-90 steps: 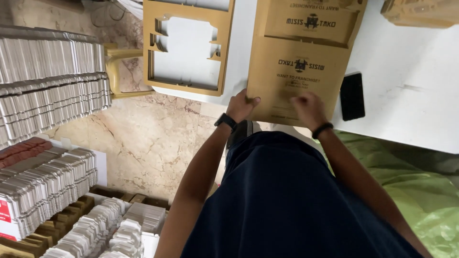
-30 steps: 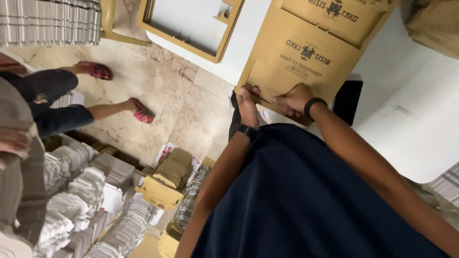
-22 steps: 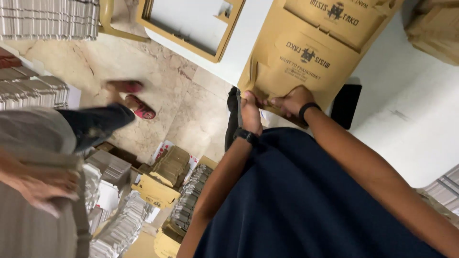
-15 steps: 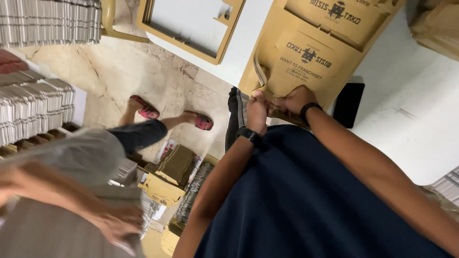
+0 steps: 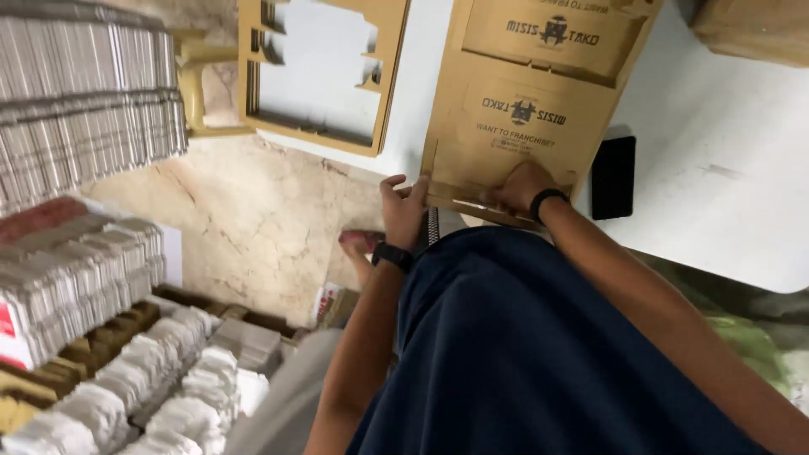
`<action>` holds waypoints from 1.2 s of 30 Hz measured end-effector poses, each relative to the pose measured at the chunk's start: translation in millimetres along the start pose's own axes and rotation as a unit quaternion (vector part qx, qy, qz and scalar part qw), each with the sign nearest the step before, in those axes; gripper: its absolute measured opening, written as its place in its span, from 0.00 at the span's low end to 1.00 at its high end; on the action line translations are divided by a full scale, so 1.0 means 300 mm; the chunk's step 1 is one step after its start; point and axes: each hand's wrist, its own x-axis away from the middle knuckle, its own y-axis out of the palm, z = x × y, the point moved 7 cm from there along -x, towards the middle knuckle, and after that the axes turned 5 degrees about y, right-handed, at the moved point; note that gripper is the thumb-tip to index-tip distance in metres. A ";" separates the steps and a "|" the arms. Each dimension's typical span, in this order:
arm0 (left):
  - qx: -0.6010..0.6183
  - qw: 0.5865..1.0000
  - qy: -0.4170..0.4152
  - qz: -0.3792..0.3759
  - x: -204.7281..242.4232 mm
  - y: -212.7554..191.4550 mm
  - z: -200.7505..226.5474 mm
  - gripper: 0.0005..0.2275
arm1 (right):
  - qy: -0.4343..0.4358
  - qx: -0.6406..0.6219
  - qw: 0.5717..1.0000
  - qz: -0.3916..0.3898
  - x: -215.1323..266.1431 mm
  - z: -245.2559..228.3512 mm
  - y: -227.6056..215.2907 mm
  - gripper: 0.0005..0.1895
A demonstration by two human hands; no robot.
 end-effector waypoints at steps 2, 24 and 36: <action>-0.159 0.984 0.017 -0.075 -0.042 0.031 0.117 0.27 | 0.014 -0.017 1.000 -0.002 -0.038 0.037 0.002 0.18; -0.520 0.505 0.616 -0.310 0.175 0.537 0.263 0.57 | 0.039 -0.671 0.729 0.128 -0.287 0.594 0.692 0.47; -0.527 0.531 0.598 -0.287 0.006 0.692 0.064 0.45 | 0.203 -0.413 0.855 0.239 0.239 0.343 0.270 0.37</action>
